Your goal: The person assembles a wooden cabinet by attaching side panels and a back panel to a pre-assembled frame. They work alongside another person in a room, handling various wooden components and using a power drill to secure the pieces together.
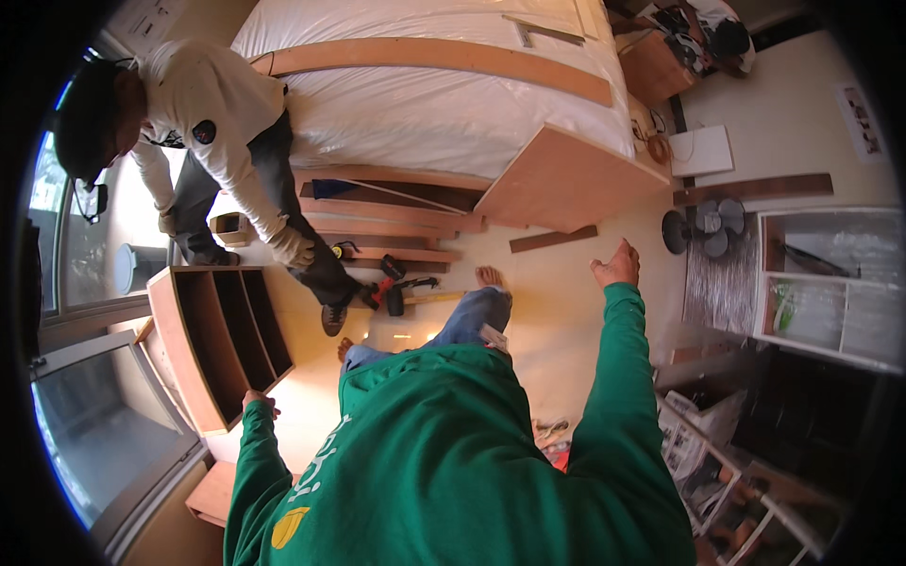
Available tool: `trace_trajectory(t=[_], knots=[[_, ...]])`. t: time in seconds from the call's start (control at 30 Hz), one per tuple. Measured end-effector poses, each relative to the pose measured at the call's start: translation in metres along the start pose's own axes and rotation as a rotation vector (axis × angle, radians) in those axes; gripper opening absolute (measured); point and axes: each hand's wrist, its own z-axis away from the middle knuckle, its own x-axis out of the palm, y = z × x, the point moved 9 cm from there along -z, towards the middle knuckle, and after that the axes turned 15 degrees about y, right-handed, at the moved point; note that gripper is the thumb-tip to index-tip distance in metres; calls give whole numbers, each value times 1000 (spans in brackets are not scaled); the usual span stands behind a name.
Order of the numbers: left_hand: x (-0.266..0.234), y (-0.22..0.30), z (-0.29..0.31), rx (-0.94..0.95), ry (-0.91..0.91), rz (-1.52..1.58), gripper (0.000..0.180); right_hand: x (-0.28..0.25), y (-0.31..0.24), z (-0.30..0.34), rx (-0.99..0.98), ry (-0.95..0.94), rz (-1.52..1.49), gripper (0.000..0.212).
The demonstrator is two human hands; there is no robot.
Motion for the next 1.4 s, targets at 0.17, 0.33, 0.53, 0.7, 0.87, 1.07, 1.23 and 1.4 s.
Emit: trace_trajectory(t=[0.17, 0.33, 0.53, 0.7, 0.87, 1.07, 1.23, 1.4], knots=[[64, 174, 140, 26, -25, 678, 12, 18, -40, -182, -226, 105, 69, 96], [16, 322, 350, 524, -156, 623, 36, 96, -55, -295, -577, 31, 153, 111], [39, 246, 400, 117, 64, 612, 39, 164, -57, -319, -668, -409, 230, 50], [87, 215, 443, -169, 21, 719, 37, 173, -37, -267, -800, -630, 296, 55], [119, 247, 452, -44, -53, 676, 36, 177, -24, -215, -1120, -653, 240, 40], [88, 255, 429, 88, 12, 757, 57, 63, -125, -88, -1360, -780, 219, 35], [-108, 288, 472, 588, 570, 911, 107, -30, -187, 44, -1540, -874, 38, 43], [-138, 240, 500, 839, 562, 923, 85, -76, -236, 187, -1864, -878, 146, 53]])
